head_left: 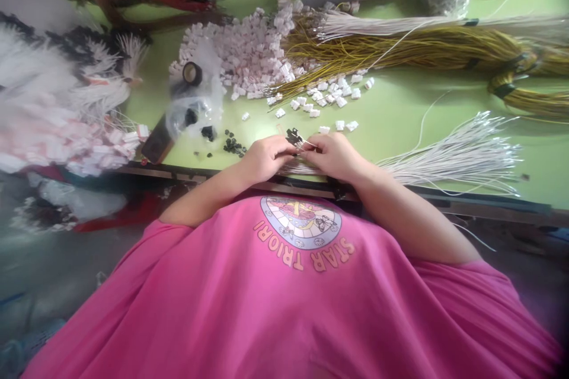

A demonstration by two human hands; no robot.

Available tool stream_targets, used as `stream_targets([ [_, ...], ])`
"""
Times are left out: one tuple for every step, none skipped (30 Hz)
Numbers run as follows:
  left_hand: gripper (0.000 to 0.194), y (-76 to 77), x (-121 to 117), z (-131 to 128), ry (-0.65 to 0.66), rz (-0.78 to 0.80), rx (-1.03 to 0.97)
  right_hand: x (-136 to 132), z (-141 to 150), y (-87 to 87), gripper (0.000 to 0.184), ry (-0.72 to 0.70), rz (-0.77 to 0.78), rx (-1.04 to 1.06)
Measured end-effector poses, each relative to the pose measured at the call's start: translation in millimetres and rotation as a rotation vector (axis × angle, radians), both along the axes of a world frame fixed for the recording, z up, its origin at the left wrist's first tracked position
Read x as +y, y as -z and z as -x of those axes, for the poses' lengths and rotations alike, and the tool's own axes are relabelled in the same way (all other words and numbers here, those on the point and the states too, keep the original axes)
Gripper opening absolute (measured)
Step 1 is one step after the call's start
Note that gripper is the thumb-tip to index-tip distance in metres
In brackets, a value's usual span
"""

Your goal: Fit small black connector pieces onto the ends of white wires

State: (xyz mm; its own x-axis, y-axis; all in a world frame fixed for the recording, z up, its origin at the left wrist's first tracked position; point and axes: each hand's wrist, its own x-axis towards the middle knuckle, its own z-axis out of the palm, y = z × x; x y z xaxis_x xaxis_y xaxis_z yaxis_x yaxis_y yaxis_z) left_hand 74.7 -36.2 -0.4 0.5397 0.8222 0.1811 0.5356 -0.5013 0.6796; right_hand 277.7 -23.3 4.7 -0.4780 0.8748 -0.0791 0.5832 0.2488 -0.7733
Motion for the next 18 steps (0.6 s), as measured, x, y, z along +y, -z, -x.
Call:
stream_targets([
  [0.015, -1.7, 1.5, 5.9, -0.011, 0.005, 0.030, 0.1, -0.5, 0.5, 0.018, 0.016, -0.012, 0.021],
  [0.017, -3.1, 3.6, 14.0, -0.046, -0.003, 0.063, 0.2, -1.1, 1.0, 0.018, 0.040, -0.029, 0.045],
  [0.019, -3.8, 6.4, 24.4, -0.105, -0.025, 0.105, 0.5, -1.7, 1.5, 0.017, 0.069, -0.048, 0.071],
  [0.020, -3.9, 9.7, 36.6, -0.181, -0.060, 0.151, 0.9, -2.2, 1.9, 0.017, 0.091, -0.065, 0.095],
  [0.020, -3.1, 13.4, 50.1, -0.282, -0.123, 0.200, 1.3, -2.5, 2.1, 0.017, 0.104, -0.073, 0.111],
  [0.021, -1.4, 17.1, 64.0, -0.374, -0.175, 0.255, 1.7, -2.7, 1.9, 0.017, 0.111, -0.068, 0.116],
  [0.022, 1.0, 20.7, 77.4, -0.443, -0.205, 0.306, 2.2, -2.7, 1.3, 0.018, 0.119, -0.050, 0.110],
  [0.024, 4.0, 23.8, 89.3, -0.496, -0.212, 0.364, 2.5, -2.5, 0.3, 0.019, 0.130, -0.022, 0.097],
  [0.025, 7.4, 26.2, 99.1, -0.532, -0.207, 0.424, 2.7, -2.3, -1.0, 0.021, 0.145, 0.011, 0.080],
  [0.025, 11.0, 28.0, 106.5, -0.552, -0.192, 0.469, 2.8, -1.9, -2.6, 0.022, 0.163, 0.044, 0.066],
  [0.024, 14.5, 29.1, 111.4, -0.564, -0.174, 0.499, 2.7, -1.4, -4.4, 0.023, 0.181, 0.075, 0.058],
  [0.022, 17.9, 29.8, 114.1, -0.565, -0.157, 0.512, 2.5, -0.8, -6.2, 0.023, 0.195, 0.100, 0.054],
  [0.018, 20.8, 30.4, 115.1, -0.563, -0.144, 0.507, 2.3, -0.3, -8.0, 0.022, 0.203, 0.119, 0.054],
  [0.014, 23.3, 31.0, 115.1, -0.562, -0.137, 0.493, 2.0, 0.2, -9.5, 0.022, 0.207, 0.134, 0.056],
  [0.010, 25.2, 31.8, 114.6, -0.559, -0.136, 0.480, 1.6, 0.7, -10.7, 0.021, 0.208, 0.145, 0.055],
  [0.008, 26.5, 33.0, 113.9, -0.555, -0.136, 0.472, 1.4, 1.2, -11.6, 0.020, 0.206, 0.150, 0.054],
  [0.009, 27.1, 34.4, 113.3, -0.551, -0.134, 0.474, 1.2, 1.5, -12.0, 0.020, 0.205, 0.151, 0.053],
  [0.010, 26.9, 35.9, 112.6, -0.550, -0.130, 0.484, 1.1, 1.7, -12.1, 0.019, 0.206, 0.151, 0.053],
])
